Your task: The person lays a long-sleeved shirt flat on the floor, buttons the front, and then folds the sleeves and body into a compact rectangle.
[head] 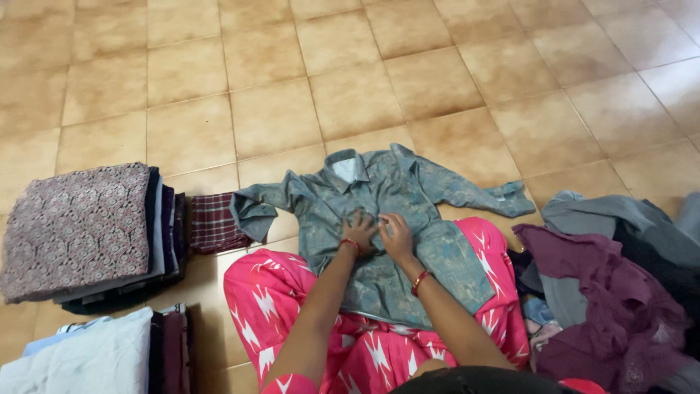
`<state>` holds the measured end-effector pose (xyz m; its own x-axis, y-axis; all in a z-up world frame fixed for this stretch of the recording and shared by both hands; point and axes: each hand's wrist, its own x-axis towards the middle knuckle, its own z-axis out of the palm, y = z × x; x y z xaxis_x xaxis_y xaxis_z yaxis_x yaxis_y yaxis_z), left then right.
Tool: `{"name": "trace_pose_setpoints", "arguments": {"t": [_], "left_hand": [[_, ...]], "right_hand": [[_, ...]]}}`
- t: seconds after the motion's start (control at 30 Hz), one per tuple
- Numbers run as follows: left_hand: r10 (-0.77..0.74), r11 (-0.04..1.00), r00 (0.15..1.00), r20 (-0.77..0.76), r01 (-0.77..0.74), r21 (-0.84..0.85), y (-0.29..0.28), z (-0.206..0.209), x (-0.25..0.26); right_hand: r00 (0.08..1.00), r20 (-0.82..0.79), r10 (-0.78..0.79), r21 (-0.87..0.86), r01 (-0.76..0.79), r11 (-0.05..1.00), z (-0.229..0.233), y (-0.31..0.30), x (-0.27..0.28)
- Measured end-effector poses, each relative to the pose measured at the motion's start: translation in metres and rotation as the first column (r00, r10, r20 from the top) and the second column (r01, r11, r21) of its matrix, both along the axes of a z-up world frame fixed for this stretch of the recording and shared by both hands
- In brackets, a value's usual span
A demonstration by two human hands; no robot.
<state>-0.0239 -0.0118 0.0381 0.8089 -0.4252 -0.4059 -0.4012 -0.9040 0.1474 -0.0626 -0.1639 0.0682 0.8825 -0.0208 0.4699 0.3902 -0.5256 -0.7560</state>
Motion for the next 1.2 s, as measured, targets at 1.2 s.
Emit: {"name": "trace_pose_setpoints", "arguments": {"t": [1.2], "left_hand": [[0.487,0.820,0.854,0.183,-0.374,-0.433,0.207,0.003,0.099]], "right_hand": [[0.847,-0.162,-0.507,-0.916,0.063,0.397,-0.003,-0.166,0.160]]}}
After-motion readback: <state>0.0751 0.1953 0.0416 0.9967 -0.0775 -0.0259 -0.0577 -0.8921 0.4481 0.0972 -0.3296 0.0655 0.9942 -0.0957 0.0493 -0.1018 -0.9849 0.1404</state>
